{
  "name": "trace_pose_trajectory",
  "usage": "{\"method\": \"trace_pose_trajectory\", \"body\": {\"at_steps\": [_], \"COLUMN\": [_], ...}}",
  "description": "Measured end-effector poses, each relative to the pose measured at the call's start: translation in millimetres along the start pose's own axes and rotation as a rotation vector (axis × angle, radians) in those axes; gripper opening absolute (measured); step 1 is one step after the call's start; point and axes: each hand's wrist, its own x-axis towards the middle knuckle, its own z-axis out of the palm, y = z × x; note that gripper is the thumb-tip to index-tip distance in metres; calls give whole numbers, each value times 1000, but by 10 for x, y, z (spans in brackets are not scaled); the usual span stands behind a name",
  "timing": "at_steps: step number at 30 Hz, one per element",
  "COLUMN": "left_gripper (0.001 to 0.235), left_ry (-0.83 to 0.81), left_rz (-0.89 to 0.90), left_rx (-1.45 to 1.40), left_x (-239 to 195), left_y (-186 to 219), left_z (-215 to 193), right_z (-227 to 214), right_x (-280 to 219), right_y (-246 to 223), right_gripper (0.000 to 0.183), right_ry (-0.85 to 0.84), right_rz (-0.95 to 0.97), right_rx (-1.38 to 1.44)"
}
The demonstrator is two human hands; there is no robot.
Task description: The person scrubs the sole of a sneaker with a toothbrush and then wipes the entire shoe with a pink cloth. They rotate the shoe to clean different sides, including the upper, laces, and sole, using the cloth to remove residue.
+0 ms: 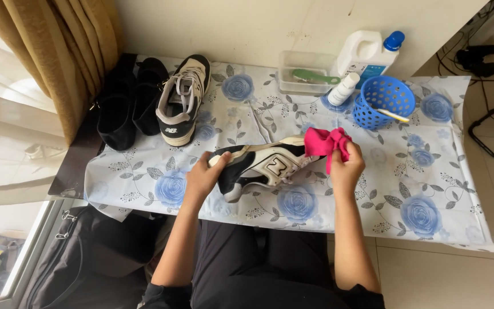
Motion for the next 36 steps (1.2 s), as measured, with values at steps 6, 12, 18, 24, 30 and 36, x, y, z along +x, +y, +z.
{"method": "trace_pose_trajectory", "body": {"at_steps": [6, 12, 18, 24, 30, 36], "left_gripper": [48, 68, 80, 80, 81, 80], "left_ry": [321, 422, 361, 420, 478, 491], "left_rz": [731, 773, 772, 818, 894, 931], "left_rx": [248, 570, 526, 561, 572, 525], "left_x": [-643, -316, -448, -380, -365, -425], "left_y": [574, 173, 316, 290, 243, 227], "left_z": [39, 691, 533, 566, 594, 596], "right_z": [376, 602, 335, 405, 521, 493], "right_x": [-110, -453, 242, -65, -422, 83], "right_y": [-563, -1188, -556, -352, -568, -194], "right_gripper": [45, 36, 37, 40, 40, 43], "right_ry": [-23, -416, -106, 118, -234, -200], "right_rz": [-461, -650, -219, -73, -626, -525], "right_rx": [-211, -115, -288, 40, -54, -34]}}
